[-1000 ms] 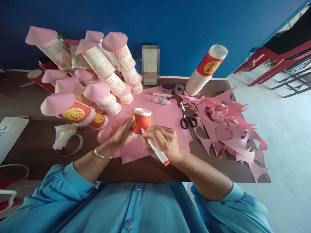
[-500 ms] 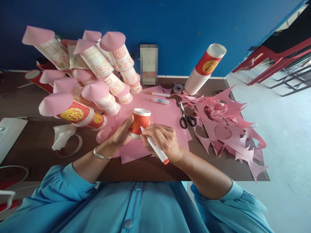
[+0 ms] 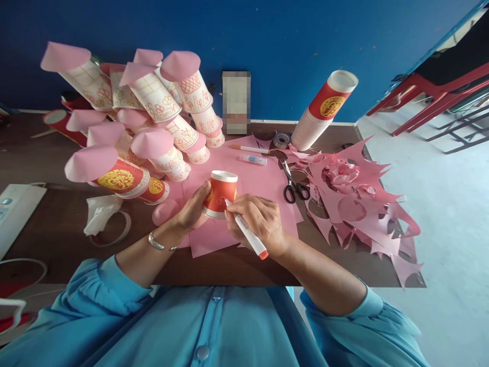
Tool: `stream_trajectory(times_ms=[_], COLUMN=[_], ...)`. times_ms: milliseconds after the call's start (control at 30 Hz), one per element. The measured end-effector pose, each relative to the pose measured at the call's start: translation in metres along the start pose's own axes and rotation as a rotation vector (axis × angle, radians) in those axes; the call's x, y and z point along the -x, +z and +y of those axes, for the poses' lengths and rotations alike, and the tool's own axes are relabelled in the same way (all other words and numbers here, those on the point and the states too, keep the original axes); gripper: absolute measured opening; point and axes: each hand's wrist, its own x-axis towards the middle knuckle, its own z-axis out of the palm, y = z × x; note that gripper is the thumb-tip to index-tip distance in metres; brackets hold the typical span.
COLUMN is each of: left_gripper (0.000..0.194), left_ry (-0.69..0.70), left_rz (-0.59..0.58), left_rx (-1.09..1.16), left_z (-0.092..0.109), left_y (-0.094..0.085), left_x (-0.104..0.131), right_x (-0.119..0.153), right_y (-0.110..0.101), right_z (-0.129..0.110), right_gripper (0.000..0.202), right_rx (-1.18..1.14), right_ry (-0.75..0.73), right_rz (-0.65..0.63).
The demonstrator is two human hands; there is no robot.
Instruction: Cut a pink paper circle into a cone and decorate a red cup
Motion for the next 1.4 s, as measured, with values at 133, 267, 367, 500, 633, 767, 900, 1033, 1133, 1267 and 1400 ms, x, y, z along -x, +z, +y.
stream_trajectory(times_ms=[133,267,367,500,633,767,900,1033,1133,1267,1400], left_gripper=[0.045,0.044,0.044,0.044,0.041,0.038,0.042,0.044,0.043,0.039,0.039], left_ry=[0.053,0.054,0.04,0.02,0.018,0.01,0.014,0.043,0.046,0.031,0.04], left_rz=[-0.073,-0.045,-0.013,-0.051,-0.038,-0.029,-0.046,-0.065,-0.061,-0.025,-0.008], left_rx=[-0.069,-0.069,-0.054,-0.025,-0.015,-0.007,-0.002,0.005,0.019,0.016,0.001], left_z=[0.0013,0.0016,0.0025,0.0049,0.0052,0.0051,0.0061,0.0061,0.0062,0.0063,0.0039], left_y=[0.0015,0.0024,0.0038,0.0067,0.0073,0.0074,0.0084,0.0082,0.0081,0.0085,0.0076], left_x=[0.0003,0.0008,0.0015,0.0022,0.0025,0.0024,0.001,-0.0002,0.0002,0.0014,0.0014], right_x=[0.0,-0.0002,-0.0005,-0.0013,-0.0014,-0.0004,0.0003,-0.0003,-0.0001,0.0015,0.0024], right_y=[0.0,-0.0001,-0.0004,-0.0013,-0.0017,-0.0014,-0.0012,-0.0008,0.0002,0.0019,0.003], right_z=[-0.0015,-0.0026,-0.0024,-0.002,-0.0016,-0.0015,-0.002,-0.0029,-0.0033,-0.0032,-0.0034], right_gripper=[0.017,0.017,0.017,0.017,0.017,0.019,0.019,0.019,0.019,0.019,0.02], right_rx=[-0.013,-0.012,-0.006,0.009,0.012,0.007,0.019,0.032,0.024,0.01,0.002], right_ry=[0.002,-0.001,-0.007,0.003,-0.005,-0.002,0.008,0.006,0.001,0.005,0.005], right_rz=[-0.008,-0.008,-0.008,-0.011,-0.007,-0.004,-0.011,-0.009,-0.002,0.007,0.011])
